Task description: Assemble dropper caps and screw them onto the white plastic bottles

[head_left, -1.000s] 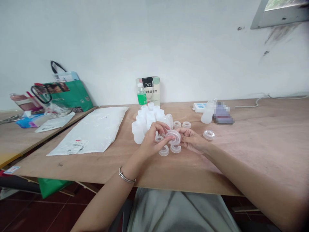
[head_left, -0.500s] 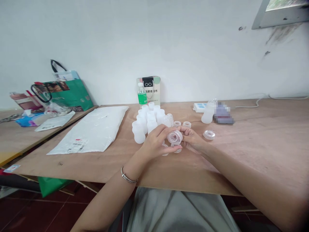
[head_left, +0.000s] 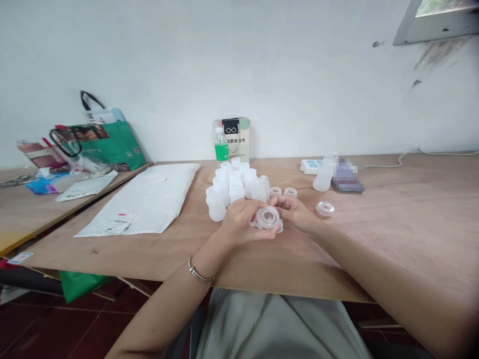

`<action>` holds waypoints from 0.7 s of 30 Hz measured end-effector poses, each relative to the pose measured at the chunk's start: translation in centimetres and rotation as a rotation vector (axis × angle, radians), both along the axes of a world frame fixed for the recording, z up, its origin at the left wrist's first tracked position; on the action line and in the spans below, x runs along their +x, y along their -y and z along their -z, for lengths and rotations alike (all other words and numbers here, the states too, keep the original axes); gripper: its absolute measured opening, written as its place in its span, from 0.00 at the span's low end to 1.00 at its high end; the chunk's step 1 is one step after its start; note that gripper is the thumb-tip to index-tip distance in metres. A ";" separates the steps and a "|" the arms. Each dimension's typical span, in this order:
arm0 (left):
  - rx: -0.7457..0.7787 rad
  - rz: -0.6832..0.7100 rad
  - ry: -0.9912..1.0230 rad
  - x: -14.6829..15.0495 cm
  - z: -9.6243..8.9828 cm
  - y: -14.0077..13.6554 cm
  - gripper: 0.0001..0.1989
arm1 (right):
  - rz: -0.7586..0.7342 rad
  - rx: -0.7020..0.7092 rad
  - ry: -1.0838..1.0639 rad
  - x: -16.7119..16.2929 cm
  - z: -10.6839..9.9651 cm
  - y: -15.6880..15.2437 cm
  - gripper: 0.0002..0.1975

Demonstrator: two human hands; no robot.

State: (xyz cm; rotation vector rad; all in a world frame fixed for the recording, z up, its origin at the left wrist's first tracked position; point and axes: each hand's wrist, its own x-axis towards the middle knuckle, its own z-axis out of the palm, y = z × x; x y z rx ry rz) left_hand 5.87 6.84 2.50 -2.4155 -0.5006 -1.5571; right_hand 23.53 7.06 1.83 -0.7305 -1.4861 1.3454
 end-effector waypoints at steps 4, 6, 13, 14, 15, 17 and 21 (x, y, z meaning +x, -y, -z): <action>-0.008 -0.011 0.003 -0.1 0.2 -0.1 0.15 | -0.022 -0.022 0.000 -0.1 -0.1 0.2 0.18; -0.034 -0.042 0.040 -0.1 0.3 -0.3 0.17 | -0.038 -0.024 -0.020 0.0 -0.2 0.4 0.17; -0.163 -0.100 0.122 0.2 0.6 -0.1 0.19 | -0.027 0.017 0.000 0.4 -0.6 0.7 0.15; -0.159 -0.086 0.117 0.3 0.5 0.0 0.19 | -0.029 0.014 0.009 0.4 -0.6 0.6 0.15; -0.154 -0.066 0.112 0.3 0.4 0.1 0.19 | -0.031 0.012 0.018 0.4 -0.6 0.6 0.15; -0.152 -0.017 0.110 0.3 0.3 0.4 0.18 | -0.030 0.010 0.030 0.4 -0.5 0.5 0.15; -0.117 0.035 0.114 0.3 0.0 0.8 0.16 | -0.022 0.021 0.037 0.3 -0.3 0.4 0.16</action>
